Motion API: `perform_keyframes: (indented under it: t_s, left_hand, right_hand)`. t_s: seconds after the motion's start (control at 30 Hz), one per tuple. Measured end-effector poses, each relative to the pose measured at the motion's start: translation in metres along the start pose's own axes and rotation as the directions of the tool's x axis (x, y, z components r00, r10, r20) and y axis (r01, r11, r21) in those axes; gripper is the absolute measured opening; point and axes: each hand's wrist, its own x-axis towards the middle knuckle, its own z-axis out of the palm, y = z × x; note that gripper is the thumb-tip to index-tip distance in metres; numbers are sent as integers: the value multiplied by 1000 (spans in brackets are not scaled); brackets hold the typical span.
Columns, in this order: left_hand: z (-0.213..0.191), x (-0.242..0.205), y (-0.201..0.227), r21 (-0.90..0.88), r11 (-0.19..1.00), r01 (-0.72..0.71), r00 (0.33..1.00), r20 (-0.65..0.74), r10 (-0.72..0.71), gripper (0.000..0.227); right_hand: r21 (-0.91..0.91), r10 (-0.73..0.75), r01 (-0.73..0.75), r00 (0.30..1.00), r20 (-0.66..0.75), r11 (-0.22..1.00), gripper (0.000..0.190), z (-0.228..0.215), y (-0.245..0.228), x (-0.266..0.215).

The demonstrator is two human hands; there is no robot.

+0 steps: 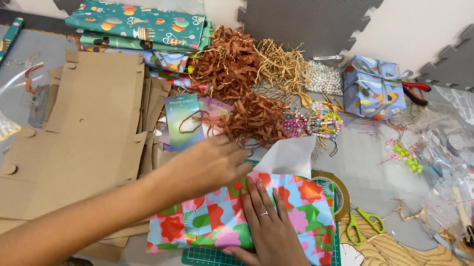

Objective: A person packages a small beaded accessory into a cardboard box and wraps it with decorative paper and tape.

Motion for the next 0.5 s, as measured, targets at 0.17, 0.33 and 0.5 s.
perform_keyframes:
  t_s: [0.17, 0.33, 0.5]
  left_hand:
    - [6, -21, 47, 3, 992, 125, 992, -31, -125, 16]
    - [-1, -29, 55, -12, 972, 236, 969, -77, -236, 32]
    - [4, -35, 74, 184, 923, 338, 940, -17, -341, 73]
  right_hand:
    - [546, 0, -22, 999, 41, 837, 67, 3, 13, -13]
    - [713, 30, 65, 992, -120, 698, 32, -21, 38, -9]
    - [502, 260, -138, 948, -182, 854, 71, -51, 108, 21]
